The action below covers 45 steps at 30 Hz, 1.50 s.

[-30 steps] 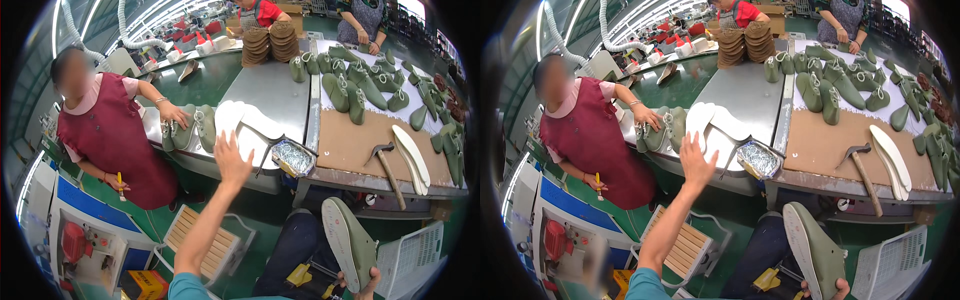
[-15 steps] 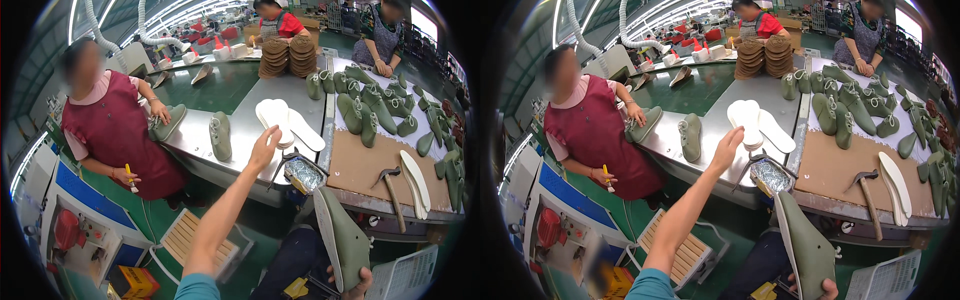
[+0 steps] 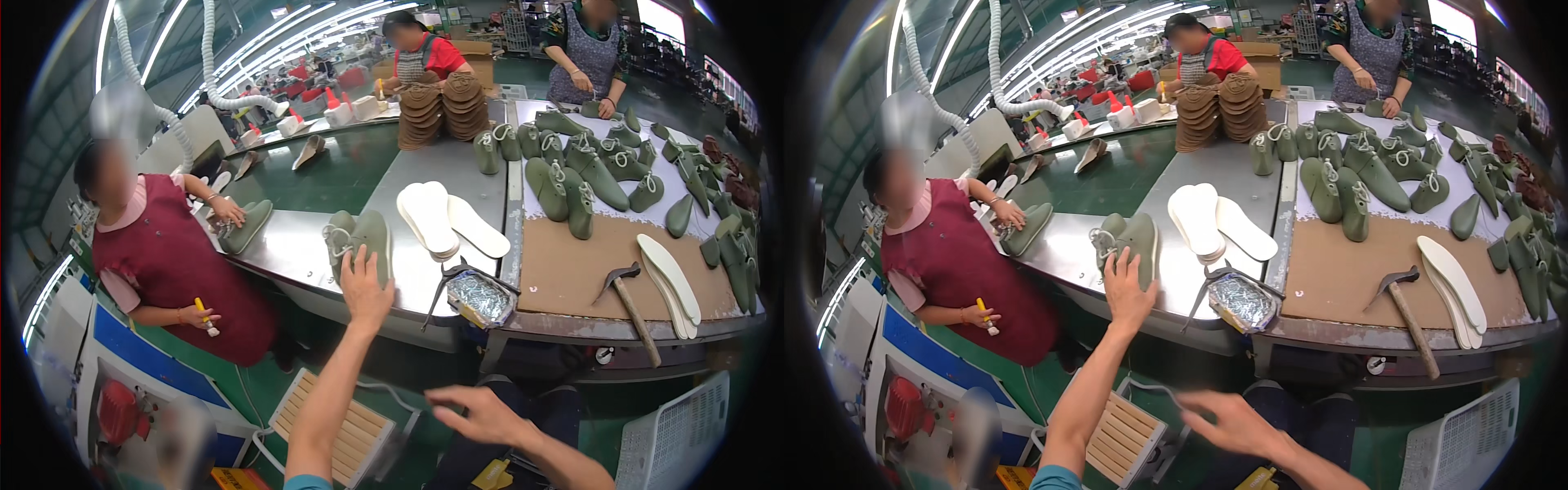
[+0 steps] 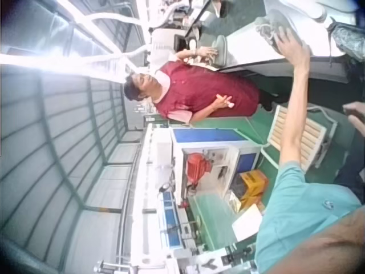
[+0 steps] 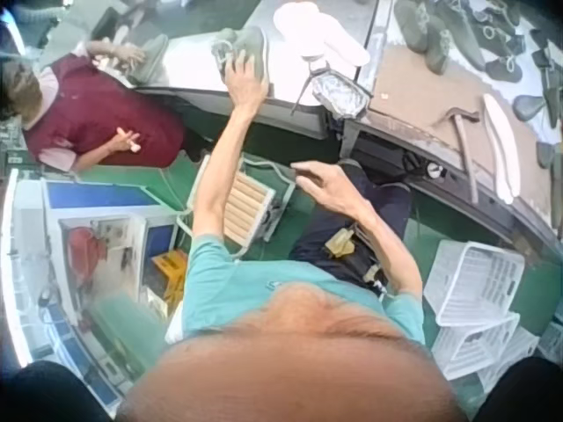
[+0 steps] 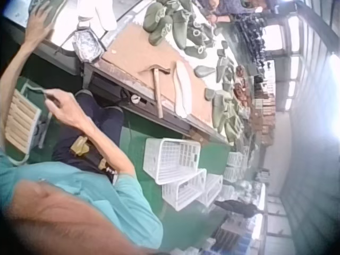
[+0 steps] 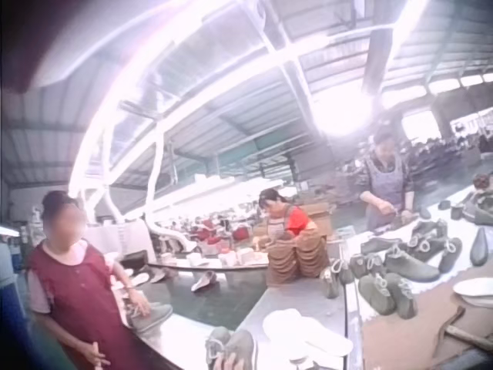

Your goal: The person assembles green canvas shoes by inserting white insoles into the shoe uppers. They use a yellow pneumatic staple gun to secure the insoles to the uppers while seated at a factory workstation. The person handles the shoe parts one at a time, staples them, and places the finished shoes on the table.

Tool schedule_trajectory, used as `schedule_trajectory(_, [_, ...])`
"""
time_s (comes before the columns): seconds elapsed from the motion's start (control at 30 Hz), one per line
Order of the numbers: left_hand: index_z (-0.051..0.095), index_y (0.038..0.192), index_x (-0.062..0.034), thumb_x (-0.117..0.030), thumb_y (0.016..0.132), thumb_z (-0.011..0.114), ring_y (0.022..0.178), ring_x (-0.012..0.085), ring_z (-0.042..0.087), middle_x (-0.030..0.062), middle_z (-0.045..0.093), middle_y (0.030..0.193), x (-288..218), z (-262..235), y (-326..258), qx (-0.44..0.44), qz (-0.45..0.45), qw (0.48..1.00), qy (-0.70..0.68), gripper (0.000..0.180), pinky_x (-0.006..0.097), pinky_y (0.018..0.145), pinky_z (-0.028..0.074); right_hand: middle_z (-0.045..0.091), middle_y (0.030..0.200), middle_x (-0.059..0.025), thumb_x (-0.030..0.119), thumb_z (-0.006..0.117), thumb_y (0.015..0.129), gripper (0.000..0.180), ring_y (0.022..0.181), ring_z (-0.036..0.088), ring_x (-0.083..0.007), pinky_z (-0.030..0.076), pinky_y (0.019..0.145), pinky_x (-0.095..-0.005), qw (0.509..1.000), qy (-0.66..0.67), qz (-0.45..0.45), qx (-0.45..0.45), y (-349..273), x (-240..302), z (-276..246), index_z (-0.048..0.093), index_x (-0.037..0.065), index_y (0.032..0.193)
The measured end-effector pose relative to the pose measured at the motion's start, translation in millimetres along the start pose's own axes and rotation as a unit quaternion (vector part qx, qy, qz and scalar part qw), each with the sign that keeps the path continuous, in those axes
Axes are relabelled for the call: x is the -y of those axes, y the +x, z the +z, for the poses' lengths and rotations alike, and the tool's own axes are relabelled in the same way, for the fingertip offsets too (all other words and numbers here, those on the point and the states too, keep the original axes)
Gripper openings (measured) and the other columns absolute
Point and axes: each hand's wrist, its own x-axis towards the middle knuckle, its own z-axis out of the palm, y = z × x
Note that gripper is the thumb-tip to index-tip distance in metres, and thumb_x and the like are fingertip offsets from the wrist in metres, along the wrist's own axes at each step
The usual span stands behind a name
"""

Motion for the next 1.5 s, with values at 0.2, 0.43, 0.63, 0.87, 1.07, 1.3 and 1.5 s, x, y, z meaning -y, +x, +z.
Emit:
schedule_trajectory(0.2, [0.056, 0.123, 0.0048, -0.005, 0.076, 0.059, 0.141, 0.0426, 0.019, 0.0193, 0.035, 0.147, -9, 44, 42, 0.006, -0.024, 0.985, 0.172, 0.048, 0.061, 0.113, 0.016, 0.072, 0.099, -0.0121, 0.012, 0.061, 0.093, 0.026, 0.091, 0.070, -0.0167, 0.054, 0.081, -0.0283, 0.931, -0.011, 0.243, -0.273, -186, -45, -36, 0.064, -0.002, 0.114])
schedule_trajectory(0.43, [0.055, 0.125, 0.0024, -0.050, 0.078, 0.068, 0.116, 0.0388, 0.050, 0.0200, 0.057, 0.124, -121, 84, 86, 0.140, 0.045, 0.983, -0.107, 0.072, 0.052, 0.098, 0.038, 0.069, 0.095, -0.0074, 0.013, 0.055, 0.096, 0.027, 0.086, 0.063, -0.0123, 0.050, 0.079, -0.0257, 0.858, 0.024, 0.318, -0.403, -240, -18, -53, 0.062, -0.002, 0.118])
schedule_trajectory(0.63, [0.049, 0.138, -0.0120, -0.068, 0.080, 0.056, 0.114, 0.0449, 0.053, 0.0246, 0.052, 0.129, -191, 106, 99, 0.344, 0.032, 0.938, -0.007, 0.081, 0.052, 0.095, 0.043, 0.070, 0.095, -0.0088, 0.010, 0.058, 0.095, 0.024, 0.086, 0.065, -0.0125, 0.052, 0.078, -0.0269, 0.880, 0.061, 0.304, -0.360, -228, -20, -33, 0.063, 0.000, 0.117])
schedule_trajectory(0.87, [0.037, 0.139, 0.0023, -0.022, 0.079, 0.063, 0.094, 0.0404, 0.065, 0.0260, 0.063, 0.105, -192, 101, 115, 0.374, 0.116, 0.920, -0.023, 0.070, 0.048, 0.084, 0.052, 0.072, 0.094, -0.0108, 0.009, 0.059, 0.095, 0.021, 0.085, 0.067, -0.0135, 0.052, 0.077, -0.0270, 0.895, 0.025, 0.260, -0.360, -205, -10, -41, 0.064, 0.000, 0.114])
schedule_trajectory(1.07, [0.022, 0.145, 0.0066, 0.008, 0.077, 0.053, 0.074, 0.0406, 0.066, 0.0266, 0.066, 0.094, -192, 33, 121, 0.184, 0.120, 0.971, -0.091, 0.075, 0.048, 0.062, 0.052, 0.071, 0.098, -0.0156, 0.011, 0.057, 0.095, 0.026, 0.089, 0.069, -0.0197, 0.055, 0.081, -0.0298, 0.921, 0.121, 0.182, -0.323, -181, -5, -54, 0.062, -0.005, 0.115])
schedule_trajectory(1.3, [0.043, 0.138, -0.0061, 0.006, 0.079, 0.055, 0.080, 0.0373, 0.067, 0.0209, 0.063, 0.115, -262, -94, -18, 0.179, 0.288, 0.877, -0.340, 0.061, 0.042, 0.065, 0.055, 0.038, 0.144, -0.0255, 0.049, 0.052, 0.096, 0.081, 0.108, 0.061, -0.0340, 0.051, 0.091, -0.0446, 0.822, 0.414, -0.007, -0.391, -119, -32, -80, 0.011, 0.006, 0.151])
schedule_trajectory(1.5, [0.054, 0.124, 0.0010, -0.005, 0.090, 0.063, 0.085, 0.0137, 0.068, 0.0094, 0.072, 0.093, -285, -87, -35, 0.524, 0.133, 0.566, -0.623, 0.036, 0.032, 0.081, 0.054, 0.066, 0.086, -0.0168, 0.032, 0.044, 0.089, 0.045, 0.079, 0.066, -0.0248, 0.056, 0.069, -0.0380, 0.760, 0.420, 0.061, -0.492, -130, -52, -84, 0.058, -0.008, 0.104])
